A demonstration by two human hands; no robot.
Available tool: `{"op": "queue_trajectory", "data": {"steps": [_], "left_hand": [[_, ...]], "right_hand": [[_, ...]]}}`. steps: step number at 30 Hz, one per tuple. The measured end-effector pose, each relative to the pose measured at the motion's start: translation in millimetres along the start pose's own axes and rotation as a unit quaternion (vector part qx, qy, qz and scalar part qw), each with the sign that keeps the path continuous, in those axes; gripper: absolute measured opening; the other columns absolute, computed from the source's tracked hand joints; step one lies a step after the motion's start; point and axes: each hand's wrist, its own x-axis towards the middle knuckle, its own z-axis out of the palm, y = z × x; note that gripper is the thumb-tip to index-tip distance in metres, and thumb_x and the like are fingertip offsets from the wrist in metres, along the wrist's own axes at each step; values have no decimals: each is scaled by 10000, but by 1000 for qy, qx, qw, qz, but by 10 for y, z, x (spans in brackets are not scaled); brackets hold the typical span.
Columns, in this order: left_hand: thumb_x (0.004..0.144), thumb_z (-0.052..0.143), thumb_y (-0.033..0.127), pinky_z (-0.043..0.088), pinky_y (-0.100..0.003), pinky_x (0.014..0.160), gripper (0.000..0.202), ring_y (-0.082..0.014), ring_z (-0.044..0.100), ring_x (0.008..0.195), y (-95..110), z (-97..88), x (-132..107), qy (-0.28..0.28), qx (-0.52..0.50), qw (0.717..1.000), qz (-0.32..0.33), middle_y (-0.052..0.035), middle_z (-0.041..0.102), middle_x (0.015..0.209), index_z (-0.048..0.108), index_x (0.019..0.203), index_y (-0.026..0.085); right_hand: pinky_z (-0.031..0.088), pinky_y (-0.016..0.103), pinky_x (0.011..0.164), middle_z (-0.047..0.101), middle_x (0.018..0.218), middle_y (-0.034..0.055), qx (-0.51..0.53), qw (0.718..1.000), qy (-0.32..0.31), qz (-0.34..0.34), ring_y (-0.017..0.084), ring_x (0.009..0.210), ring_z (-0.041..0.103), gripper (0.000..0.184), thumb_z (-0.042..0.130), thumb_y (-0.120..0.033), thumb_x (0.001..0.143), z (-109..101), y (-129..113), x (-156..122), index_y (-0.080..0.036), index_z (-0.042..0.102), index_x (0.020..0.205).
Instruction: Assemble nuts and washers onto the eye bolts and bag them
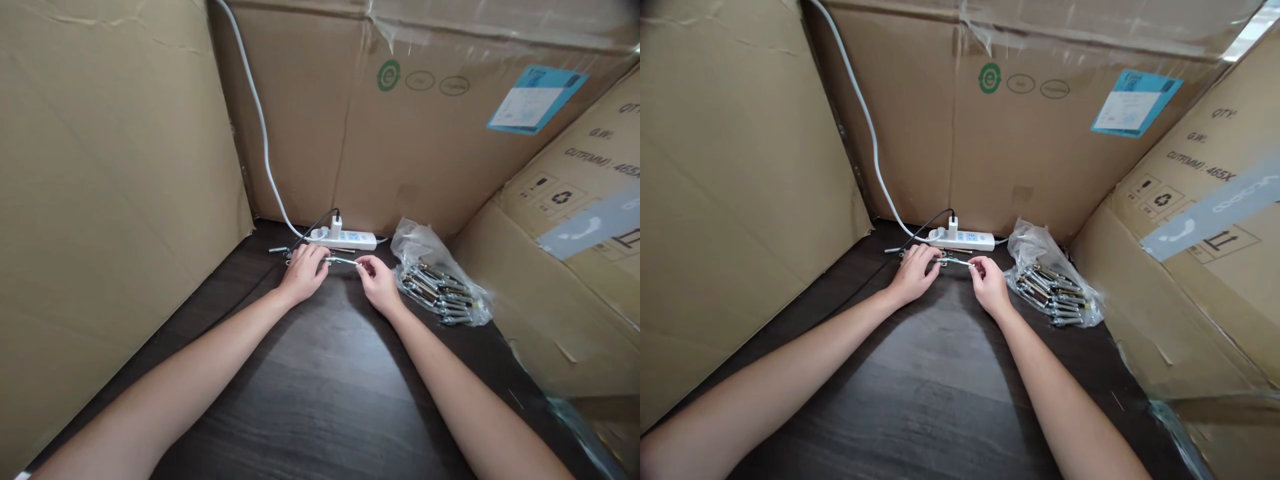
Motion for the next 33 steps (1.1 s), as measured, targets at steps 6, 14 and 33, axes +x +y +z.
{"op": "queue_trajectory", "data": {"steps": [6, 14, 33], "left_hand": [[872, 467, 193, 400, -312, 828, 132, -197, 497, 914, 0, 7, -10, 4, -46, 999, 27, -51, 585, 960, 566, 958, 181], [842, 535, 205, 464, -280, 792, 118, -152, 580, 843, 45, 88, -33, 10, -185, 983, 13, -49, 627, 932, 573, 940, 150], [849, 512, 257, 434, -261, 700, 120, -148, 579, 745, 158, 89, -78, -78, -177, 981, 29, -19, 649, 838, 589, 896, 178]], "right_hand": [[440, 283, 650, 562, 778, 30, -27, 999, -26, -37, 159, 656, 521, 156, 499, -269, 860, -1, -64, -13, -186, 610, 933], [434, 279, 625, 595, 803, 28, -66, 994, -61, -68, 144, 599, 516, 141, 504, -240, 840, 17, -95, -70, -199, 600, 934], [451, 252, 579, 665, 883, 31, 80, 994, -76, -15, 120, 571, 536, 319, 490, -166, 739, 131, -334, -170, -202, 523, 1054]]}}
